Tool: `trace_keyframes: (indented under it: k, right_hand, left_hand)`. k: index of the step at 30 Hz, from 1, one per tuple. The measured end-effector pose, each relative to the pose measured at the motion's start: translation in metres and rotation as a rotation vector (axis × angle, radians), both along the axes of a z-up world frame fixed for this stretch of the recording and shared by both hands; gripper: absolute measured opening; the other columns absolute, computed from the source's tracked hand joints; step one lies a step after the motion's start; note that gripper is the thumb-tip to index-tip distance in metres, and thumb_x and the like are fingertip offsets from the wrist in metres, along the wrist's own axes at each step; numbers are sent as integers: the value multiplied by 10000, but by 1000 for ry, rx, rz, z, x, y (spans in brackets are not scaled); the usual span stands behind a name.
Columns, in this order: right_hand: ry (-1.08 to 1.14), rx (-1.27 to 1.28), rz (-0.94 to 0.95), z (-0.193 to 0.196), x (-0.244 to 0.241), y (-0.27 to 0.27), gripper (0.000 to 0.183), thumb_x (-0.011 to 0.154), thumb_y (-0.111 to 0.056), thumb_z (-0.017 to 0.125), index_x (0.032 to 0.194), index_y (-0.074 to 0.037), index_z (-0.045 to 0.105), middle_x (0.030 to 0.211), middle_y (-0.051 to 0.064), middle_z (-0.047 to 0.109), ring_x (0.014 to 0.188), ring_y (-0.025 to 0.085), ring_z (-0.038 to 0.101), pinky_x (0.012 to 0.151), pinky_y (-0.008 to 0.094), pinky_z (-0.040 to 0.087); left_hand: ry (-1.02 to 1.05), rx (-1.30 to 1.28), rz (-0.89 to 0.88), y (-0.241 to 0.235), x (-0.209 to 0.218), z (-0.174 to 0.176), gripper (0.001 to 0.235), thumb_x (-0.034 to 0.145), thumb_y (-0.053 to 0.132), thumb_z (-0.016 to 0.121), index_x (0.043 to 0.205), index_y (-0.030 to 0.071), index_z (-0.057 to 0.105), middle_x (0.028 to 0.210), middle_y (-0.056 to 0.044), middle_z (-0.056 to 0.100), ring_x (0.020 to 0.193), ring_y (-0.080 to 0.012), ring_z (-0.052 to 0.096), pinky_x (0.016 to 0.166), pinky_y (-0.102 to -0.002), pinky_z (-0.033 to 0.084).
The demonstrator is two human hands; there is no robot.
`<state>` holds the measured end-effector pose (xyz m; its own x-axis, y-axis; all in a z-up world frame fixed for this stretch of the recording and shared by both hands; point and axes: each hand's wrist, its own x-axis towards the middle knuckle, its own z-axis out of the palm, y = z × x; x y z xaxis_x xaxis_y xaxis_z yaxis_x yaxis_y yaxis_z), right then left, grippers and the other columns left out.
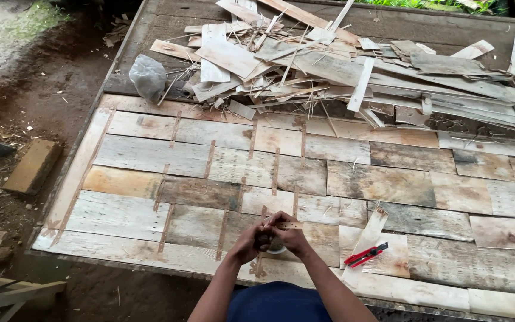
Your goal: Assembling a wooden surface by selecting and fitting thin wooden strips into gaps between larger panels.
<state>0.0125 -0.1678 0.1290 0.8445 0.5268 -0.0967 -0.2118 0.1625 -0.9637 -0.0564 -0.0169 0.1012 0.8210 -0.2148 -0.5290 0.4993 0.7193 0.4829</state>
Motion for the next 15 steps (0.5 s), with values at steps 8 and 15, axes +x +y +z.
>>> trace_keyframes:
  k: [8,15]
  right_hand:
    - [133,-114,-188,-26,34,-46,184,832,-69,860,950,0,737,786,105,740,677,138,690,675,264,612]
    - [328,-135,-228,-50,50,-80,201,859,-107,846,1024,-1,803,862,112,760,823,140,701,769,234,608]
  left_hand:
    - [42,96,238,5,12,-36,115,950,232,528,938,127,574,783,-115,511,579,-178,449,468,-232,279]
    - [261,360,421,29,13,-84,155,941,282,487,961,168,591,898,-92,700,585,-218,552,532,-280,391]
